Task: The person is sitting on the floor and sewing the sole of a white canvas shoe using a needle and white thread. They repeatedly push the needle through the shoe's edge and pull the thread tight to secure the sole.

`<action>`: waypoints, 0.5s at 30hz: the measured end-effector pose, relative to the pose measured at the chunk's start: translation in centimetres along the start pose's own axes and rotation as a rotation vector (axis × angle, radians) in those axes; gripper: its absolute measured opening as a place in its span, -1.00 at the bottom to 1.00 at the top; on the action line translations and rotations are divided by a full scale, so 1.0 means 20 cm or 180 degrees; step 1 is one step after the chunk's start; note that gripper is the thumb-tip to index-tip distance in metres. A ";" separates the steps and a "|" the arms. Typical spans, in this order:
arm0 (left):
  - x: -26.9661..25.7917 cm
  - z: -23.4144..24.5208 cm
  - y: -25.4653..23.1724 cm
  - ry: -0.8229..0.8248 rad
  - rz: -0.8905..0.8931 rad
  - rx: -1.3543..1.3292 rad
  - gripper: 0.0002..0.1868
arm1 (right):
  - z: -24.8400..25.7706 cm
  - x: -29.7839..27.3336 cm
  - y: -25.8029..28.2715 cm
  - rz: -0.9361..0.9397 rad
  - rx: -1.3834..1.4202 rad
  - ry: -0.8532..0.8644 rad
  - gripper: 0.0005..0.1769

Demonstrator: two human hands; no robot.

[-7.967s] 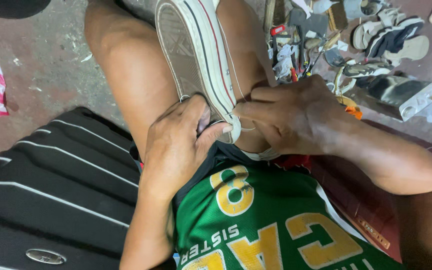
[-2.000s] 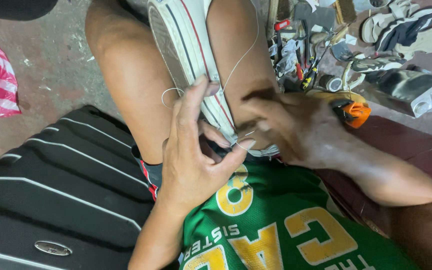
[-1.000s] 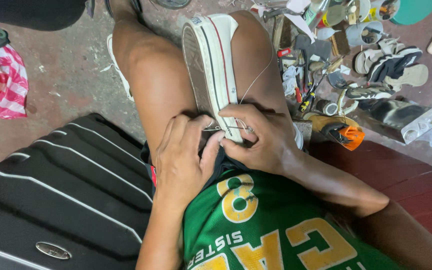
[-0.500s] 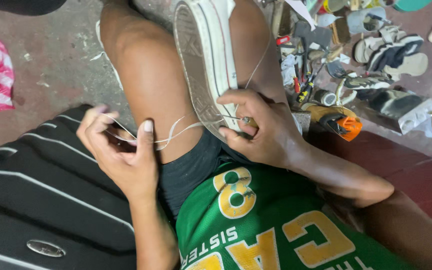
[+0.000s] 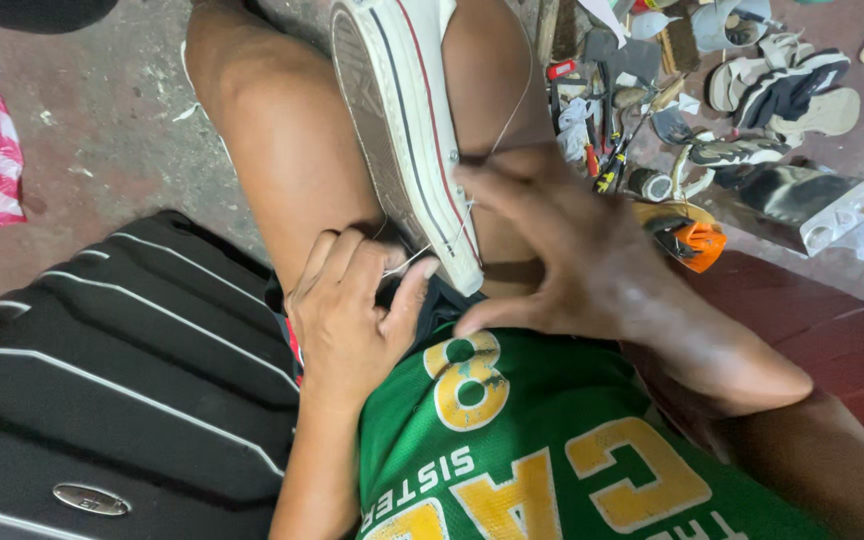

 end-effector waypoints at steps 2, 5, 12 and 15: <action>0.01 0.00 0.00 0.0047 0.0040 -0.0080 -0.70 | -0.09 0.03 -0.01 -0.0177 -0.0160 0.0124 0.11; 0.02 -0.02 0.00 0.0085 -0.0097 0.0061 -0.66 | -0.12 0.05 0.00 -0.0131 -0.0145 -0.0084 0.01; 0.01 0.04 0.02 -0.0496 -0.0362 0.0490 -0.76 | -0.17 0.02 -0.05 -0.0303 0.0229 -0.0149 -0.01; 0.02 0.09 0.07 -0.0440 -0.0060 -0.0144 -0.77 | -0.14 0.02 -0.05 -0.0247 0.0284 -0.0176 -0.01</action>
Point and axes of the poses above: each hand's wrist, its own x-axis towards the middle knuckle, its own z-axis out of the back of the hand, y = z × x, the point moved 10 cm from there along x, towards the middle knuckle, and after that the axes turned 15 degrees about z, right-handed, at the moved point
